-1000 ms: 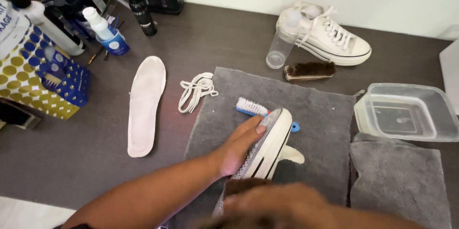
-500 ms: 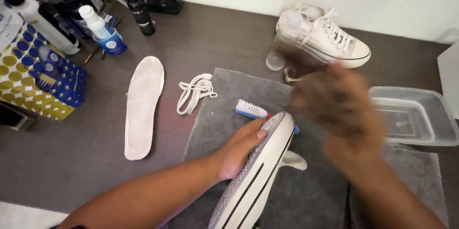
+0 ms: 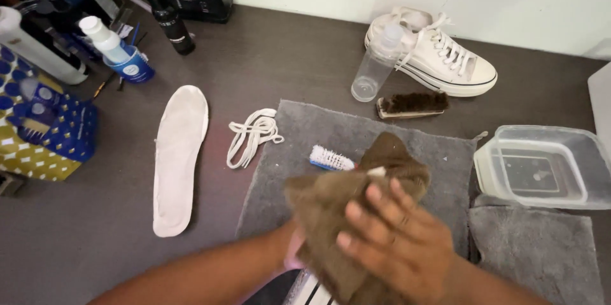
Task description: The person scrubs the white rubber sole of a sneaker with a blue brush, then wipes it with a brown cloth. They repeat the scrubbing and wiping steps on the same shoe.
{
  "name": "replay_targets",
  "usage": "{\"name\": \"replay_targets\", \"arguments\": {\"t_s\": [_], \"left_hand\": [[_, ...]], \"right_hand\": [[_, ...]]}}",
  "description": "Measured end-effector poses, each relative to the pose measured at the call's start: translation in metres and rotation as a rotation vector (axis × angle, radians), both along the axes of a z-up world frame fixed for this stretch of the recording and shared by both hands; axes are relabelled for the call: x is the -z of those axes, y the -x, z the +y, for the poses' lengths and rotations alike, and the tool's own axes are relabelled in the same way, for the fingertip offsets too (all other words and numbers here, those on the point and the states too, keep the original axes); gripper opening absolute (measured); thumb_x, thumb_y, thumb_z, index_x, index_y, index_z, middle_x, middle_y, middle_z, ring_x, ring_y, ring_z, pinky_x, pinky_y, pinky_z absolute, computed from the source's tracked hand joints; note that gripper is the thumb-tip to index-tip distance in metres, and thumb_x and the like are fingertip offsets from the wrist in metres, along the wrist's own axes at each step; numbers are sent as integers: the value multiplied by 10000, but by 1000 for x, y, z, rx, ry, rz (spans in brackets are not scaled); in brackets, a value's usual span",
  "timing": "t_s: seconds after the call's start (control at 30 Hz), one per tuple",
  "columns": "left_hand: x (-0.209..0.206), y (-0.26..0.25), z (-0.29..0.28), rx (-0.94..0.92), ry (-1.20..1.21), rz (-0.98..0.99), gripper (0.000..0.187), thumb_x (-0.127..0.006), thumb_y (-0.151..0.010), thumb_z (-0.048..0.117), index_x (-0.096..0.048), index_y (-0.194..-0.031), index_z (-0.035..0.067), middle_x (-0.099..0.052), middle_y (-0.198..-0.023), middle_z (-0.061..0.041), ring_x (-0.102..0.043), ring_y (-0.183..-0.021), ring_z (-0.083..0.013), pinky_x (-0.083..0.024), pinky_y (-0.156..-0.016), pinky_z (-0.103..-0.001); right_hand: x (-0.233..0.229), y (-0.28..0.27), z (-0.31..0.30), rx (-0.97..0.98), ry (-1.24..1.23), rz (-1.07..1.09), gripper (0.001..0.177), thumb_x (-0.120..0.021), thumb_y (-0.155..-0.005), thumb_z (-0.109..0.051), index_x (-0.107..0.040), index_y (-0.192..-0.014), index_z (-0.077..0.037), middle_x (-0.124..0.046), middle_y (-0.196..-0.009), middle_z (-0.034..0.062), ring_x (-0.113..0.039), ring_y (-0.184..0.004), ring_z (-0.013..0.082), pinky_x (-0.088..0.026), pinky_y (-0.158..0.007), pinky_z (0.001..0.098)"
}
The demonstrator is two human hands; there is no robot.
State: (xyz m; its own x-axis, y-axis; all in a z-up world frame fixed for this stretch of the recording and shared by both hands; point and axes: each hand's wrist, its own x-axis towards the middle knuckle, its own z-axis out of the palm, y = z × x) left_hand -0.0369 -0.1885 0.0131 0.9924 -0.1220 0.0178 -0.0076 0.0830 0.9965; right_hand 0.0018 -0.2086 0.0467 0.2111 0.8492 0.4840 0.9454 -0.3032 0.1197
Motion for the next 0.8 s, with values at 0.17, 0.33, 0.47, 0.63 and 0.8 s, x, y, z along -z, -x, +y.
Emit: {"name": "replay_targets", "arguments": {"t_s": [0.17,0.33,0.47,0.63,0.8], "left_hand": [[41,-49,124,310,428,100,505,-562,-986,459,-562,-1292,58,-631,-1118,-32,-567,-980,-108,-431,-851,-280],[52,-47,189,277,490,180,476,-595,-931,469,-618,-1178,62,-632,-1014,-41,-562,-896,-117,-426,-771,-279],[43,-45,191,263,434,214,432,-530,-960,487,-603,-1112,89,-592,-914,-23,-535,-821,-126,-431,-738,-301],[38,-46,188,297,329,68,386,-461,-997,484,-601,-1036,126,-556,-889,5,-509,-818,-120,-407,-774,-309],[13,-39,188,214,222,196,353,-471,-967,418,-637,-1065,121,-626,-926,-8,-575,-885,-118,-439,-847,-302]], "right_hand": [[21,12,-10,-97,327,-320,545,-297,-1135,-298,-131,-1641,-184,-142,-1713,-75,-148,-1574,162,-231,-1292,358],[55,22,-8,-157,407,-265,537,-218,-1153,-313,-88,-1665,-213,-74,-1726,-151,-71,-1583,53,-145,-1317,298],[92,36,-11,-381,139,1504,420,-434,-1102,-173,-447,-1513,-85,-400,-1576,-81,-303,-1500,109,-205,-1283,289],[38,39,15,-538,-159,933,302,-488,-1124,-133,-645,-1334,17,-655,-1386,78,-570,-1366,236,-411,-1205,438],[-37,26,-7,609,93,1230,342,-516,-953,-453,-610,-1246,-305,-638,-1233,-67,-610,-1100,112,-494,-828,336]]}}
